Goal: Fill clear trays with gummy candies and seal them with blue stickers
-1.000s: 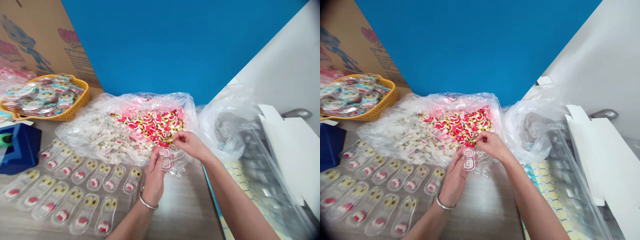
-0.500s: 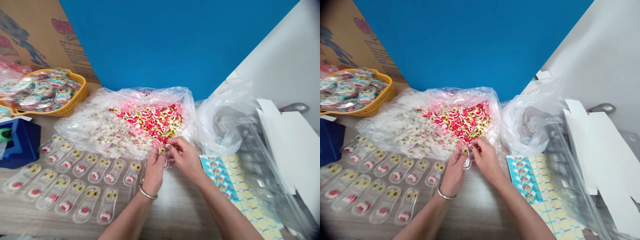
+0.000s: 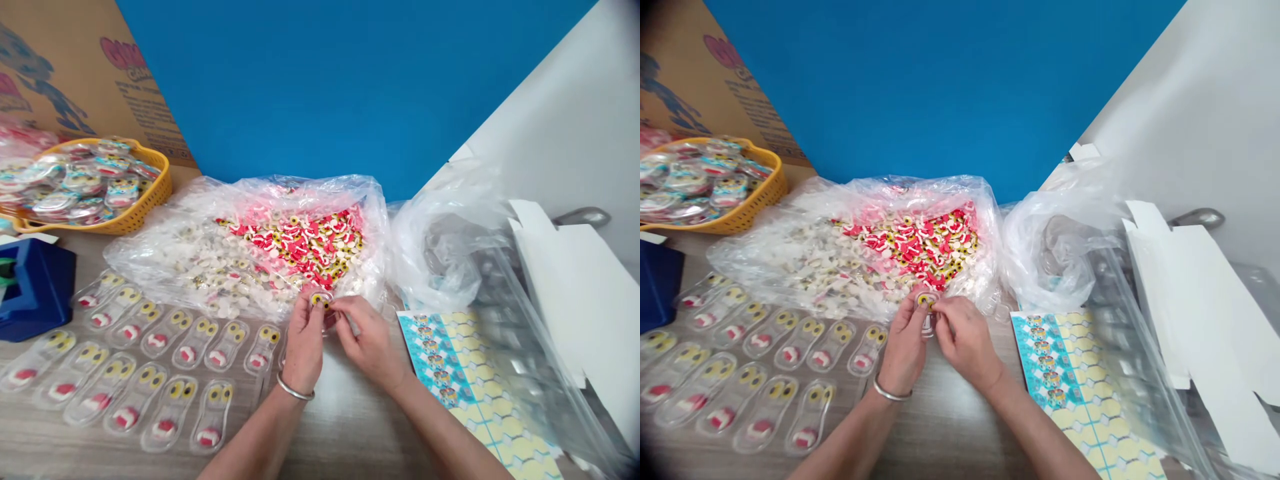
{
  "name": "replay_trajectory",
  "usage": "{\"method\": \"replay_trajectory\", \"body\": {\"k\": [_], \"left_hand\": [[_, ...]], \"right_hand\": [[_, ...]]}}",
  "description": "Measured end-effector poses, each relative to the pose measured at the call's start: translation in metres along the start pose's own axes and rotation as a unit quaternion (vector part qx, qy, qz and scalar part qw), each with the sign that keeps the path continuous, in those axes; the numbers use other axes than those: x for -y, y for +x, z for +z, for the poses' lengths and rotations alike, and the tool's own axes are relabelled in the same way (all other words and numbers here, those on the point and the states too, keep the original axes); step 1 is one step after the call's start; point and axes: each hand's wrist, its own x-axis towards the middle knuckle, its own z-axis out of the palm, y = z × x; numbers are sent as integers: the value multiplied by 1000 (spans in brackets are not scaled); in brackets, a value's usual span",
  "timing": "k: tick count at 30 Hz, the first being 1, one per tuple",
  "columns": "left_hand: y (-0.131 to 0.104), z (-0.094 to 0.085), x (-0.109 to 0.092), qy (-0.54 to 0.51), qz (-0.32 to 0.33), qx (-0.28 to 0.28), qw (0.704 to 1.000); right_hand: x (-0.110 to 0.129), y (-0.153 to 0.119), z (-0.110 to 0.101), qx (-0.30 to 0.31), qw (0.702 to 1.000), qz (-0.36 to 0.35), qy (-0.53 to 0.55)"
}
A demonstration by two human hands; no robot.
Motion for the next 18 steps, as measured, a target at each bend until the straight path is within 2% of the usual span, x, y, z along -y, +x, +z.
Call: {"method": "replay_trajectory", "body": {"k": [2,4,8,11,18], "left_hand": [[1,2,1,-12,25,13,1000],[2,3,2,-24,15,21,999],[5,1,5,-13,-2,3,1000],[5,0,4,-20,2,-2,1000],[-1,1,-2,-90,-28,-29,995]], "right_hand": [[-7,14,-4,-14,999,47,7],[-18,31,-5,13,997,68,-34],[-38,65,2,158,973,52,-159],[-46,78,7,220,954,54,-197],[-56,71,6,144,977,112,-113]]}}
